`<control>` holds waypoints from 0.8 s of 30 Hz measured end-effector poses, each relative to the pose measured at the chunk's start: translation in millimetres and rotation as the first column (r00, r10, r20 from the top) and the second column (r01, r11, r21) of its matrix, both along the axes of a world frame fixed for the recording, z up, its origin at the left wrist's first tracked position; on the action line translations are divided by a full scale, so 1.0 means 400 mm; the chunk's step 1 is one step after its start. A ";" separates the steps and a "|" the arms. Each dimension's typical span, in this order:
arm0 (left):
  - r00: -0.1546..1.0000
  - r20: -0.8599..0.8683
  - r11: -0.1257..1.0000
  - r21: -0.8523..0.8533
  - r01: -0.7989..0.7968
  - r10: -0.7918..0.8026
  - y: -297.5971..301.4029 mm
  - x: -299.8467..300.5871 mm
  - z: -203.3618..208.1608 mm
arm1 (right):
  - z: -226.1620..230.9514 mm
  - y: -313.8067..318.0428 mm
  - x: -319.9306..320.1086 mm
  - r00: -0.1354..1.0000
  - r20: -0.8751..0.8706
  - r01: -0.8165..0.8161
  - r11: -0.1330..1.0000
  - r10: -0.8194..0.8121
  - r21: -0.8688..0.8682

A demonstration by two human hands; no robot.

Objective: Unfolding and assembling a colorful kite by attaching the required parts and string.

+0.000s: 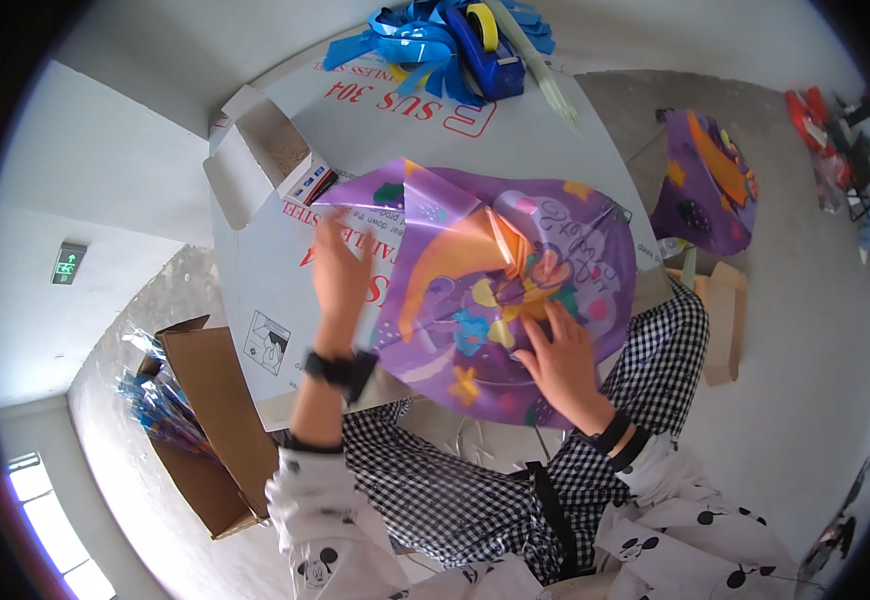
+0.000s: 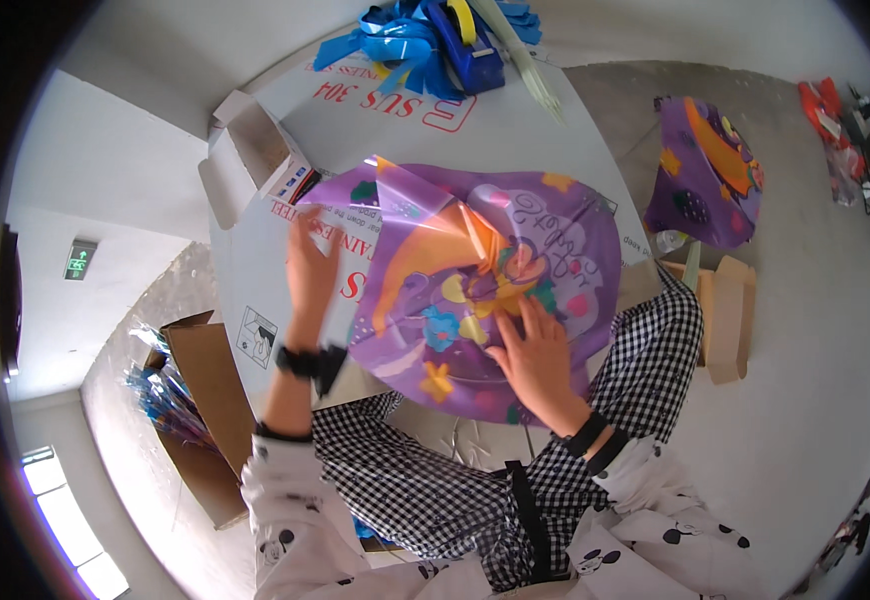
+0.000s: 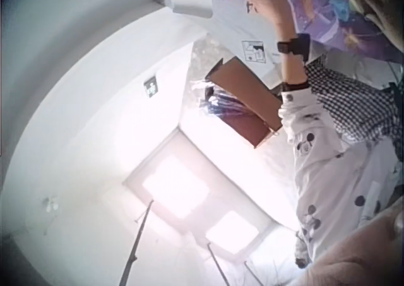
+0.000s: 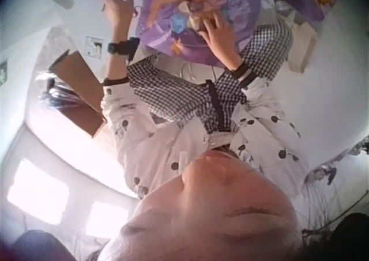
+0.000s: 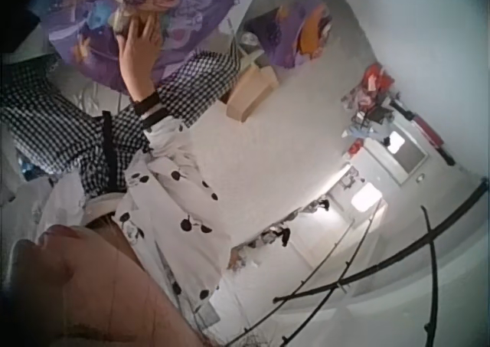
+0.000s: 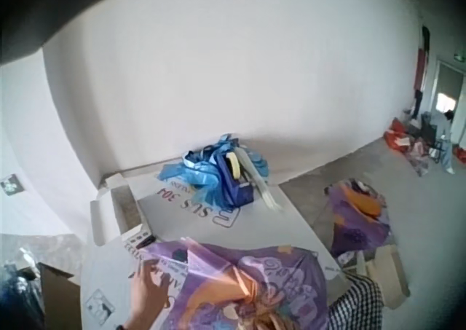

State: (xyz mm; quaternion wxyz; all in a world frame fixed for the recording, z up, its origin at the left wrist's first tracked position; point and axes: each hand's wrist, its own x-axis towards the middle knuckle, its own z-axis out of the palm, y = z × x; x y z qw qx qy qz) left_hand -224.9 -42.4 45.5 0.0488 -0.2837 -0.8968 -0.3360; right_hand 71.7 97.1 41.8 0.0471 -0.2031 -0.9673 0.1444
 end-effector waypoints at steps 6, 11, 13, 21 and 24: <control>0.983 0.181 0.900 -0.424 0.099 -0.023 -0.166 0.361 0.007 | 0.060 -0.078 -0.088 0.975 0.116 -0.123 0.898 0.188 -0.421; 0.986 0.162 0.903 -0.419 0.093 -0.027 -0.226 0.357 -0.050 | -0.018 0.105 -0.166 0.916 -0.241 -0.340 0.939 0.320 -0.046; 0.991 0.107 0.895 -0.431 0.115 -0.076 -0.204 0.335 -0.065 | -0.037 0.159 -0.153 0.924 -0.112 -0.362 0.930 0.367 0.063; 0.993 0.017 0.891 -0.440 0.112 -0.116 -0.049 0.301 -0.088 | -0.042 0.268 -0.008 0.998 -0.002 -0.067 0.988 0.068 0.138; 1.000 -0.013 0.879 -0.476 -0.013 0.008 -0.046 0.281 -0.100 | -0.048 0.283 -0.048 0.991 -0.020 -0.129 0.976 0.135 0.175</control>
